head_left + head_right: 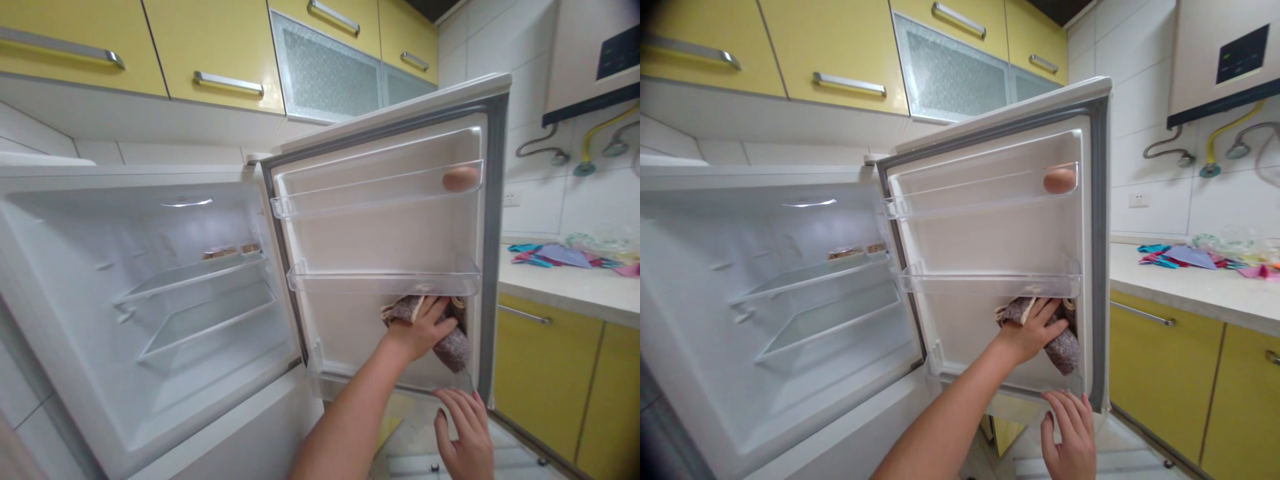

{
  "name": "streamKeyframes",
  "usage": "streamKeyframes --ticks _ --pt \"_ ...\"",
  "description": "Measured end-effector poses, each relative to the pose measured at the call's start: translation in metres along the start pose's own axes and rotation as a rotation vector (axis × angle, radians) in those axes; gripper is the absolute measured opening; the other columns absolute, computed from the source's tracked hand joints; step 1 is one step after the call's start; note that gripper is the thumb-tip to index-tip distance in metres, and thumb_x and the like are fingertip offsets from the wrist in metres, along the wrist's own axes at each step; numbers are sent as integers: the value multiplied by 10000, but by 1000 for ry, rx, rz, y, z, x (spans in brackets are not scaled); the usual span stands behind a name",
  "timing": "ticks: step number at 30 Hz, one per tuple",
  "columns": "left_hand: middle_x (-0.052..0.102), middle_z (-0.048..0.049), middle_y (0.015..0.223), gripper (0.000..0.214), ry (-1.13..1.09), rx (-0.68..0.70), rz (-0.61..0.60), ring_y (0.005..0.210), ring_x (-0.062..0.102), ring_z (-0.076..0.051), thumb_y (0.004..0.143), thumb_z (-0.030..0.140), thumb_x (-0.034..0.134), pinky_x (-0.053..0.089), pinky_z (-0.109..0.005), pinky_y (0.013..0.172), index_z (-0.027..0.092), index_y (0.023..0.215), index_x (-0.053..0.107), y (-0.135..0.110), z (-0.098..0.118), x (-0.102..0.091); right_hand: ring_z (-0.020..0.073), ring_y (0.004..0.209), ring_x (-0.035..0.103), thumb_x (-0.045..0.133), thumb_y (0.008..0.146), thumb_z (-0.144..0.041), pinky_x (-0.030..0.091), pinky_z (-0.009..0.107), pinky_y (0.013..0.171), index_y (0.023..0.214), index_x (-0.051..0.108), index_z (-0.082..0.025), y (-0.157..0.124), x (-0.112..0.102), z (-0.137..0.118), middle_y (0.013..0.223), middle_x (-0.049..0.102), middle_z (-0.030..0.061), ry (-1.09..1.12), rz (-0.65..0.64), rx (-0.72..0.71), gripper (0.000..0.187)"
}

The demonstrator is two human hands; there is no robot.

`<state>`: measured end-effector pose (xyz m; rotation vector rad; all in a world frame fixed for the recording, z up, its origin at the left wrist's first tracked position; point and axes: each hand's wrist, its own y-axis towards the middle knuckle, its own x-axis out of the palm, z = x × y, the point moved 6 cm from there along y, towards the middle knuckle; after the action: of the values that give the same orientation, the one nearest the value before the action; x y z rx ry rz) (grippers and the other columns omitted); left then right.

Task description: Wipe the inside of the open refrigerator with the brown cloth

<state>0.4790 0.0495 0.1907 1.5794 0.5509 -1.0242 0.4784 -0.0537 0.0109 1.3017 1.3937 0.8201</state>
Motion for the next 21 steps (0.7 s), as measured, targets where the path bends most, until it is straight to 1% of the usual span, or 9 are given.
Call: streamKeyframes --ticks 2,4,7,9,12,14,16,19,21 --pt "291 -113 1650 436 4 9 -2 1570 107 -256 988 183 331 211 -591 1244 207 1348 574 -2 -6 3 274 999 635 522 886 -225 353 600 1111 1100 638 -233 1 2 3 1008 710 80 6 -18 18 244" --pt "354 -103 1623 408 -25 42 -30 1564 144 -244 980 173 368 209 -598 1238 227 1317 591 -11 -13 6 266 992 635 518 893 -225 350 595 1115 1096 640 -234 3 4 6 1004 707 73 18 -41 26 236" --pt "497 -49 1535 362 -177 101 -76 1516 304 -225 929 130 465 248 -590 1222 296 1182 663 -34 -26 6 261 992 636 519 898 -230 350 587 1115 1091 644 -242 5 4 11 1006 705 63 30 -70 28 231" --pt "606 -19 1431 339 -303 86 -85 1457 417 -227 866 94 523 281 -584 1207 326 1029 710 -55 -38 3 260 999 633 518 899 -230 347 591 1116 1093 645 -247 7 5 15 1014 704 59 37 -92 38 232" --pt "711 3 1277 309 -437 -61 -102 1353 547 -215 793 110 582 335 -514 1188 347 931 725 -88 -64 -6 261 1005 626 512 899 -222 346 607 1113 1085 646 -249 10 7 19 1016 699 57 48 -113 57 231" --pt "758 27 1166 294 -465 -145 -90 1252 631 -213 718 126 638 376 -462 1164 362 868 726 -108 -80 -20 260 1008 620 510 897 -212 350 610 1110 1080 646 -250 12 8 20 1016 696 56 57 -119 64 231" --pt "760 29 1167 288 -475 -207 -139 1256 628 -206 703 114 620 365 -425 1172 362 807 725 -126 -91 -36 259 1014 615 512 893 -199 348 609 1112 1082 645 -251 14 9 21 1019 693 55 63 -122 68 237" --pt "728 47 1247 308 -421 -366 -343 1350 548 -196 681 64 589 252 -404 1234 348 700 706 -148 -106 -55 259 1032 607 515 887 -184 339 608 1119 1091 640 -251 13 8 20 1033 688 54 68 -122 66 249" --pt "719 48 1266 323 -395 -412 -422 1389 506 -190 659 27 585 205 -389 1252 333 633 685 -157 -113 -68 261 1047 603 518 882 -179 335 609 1122 1115 637 -253 11 7 19 1050 688 54 69 -130 58 272"
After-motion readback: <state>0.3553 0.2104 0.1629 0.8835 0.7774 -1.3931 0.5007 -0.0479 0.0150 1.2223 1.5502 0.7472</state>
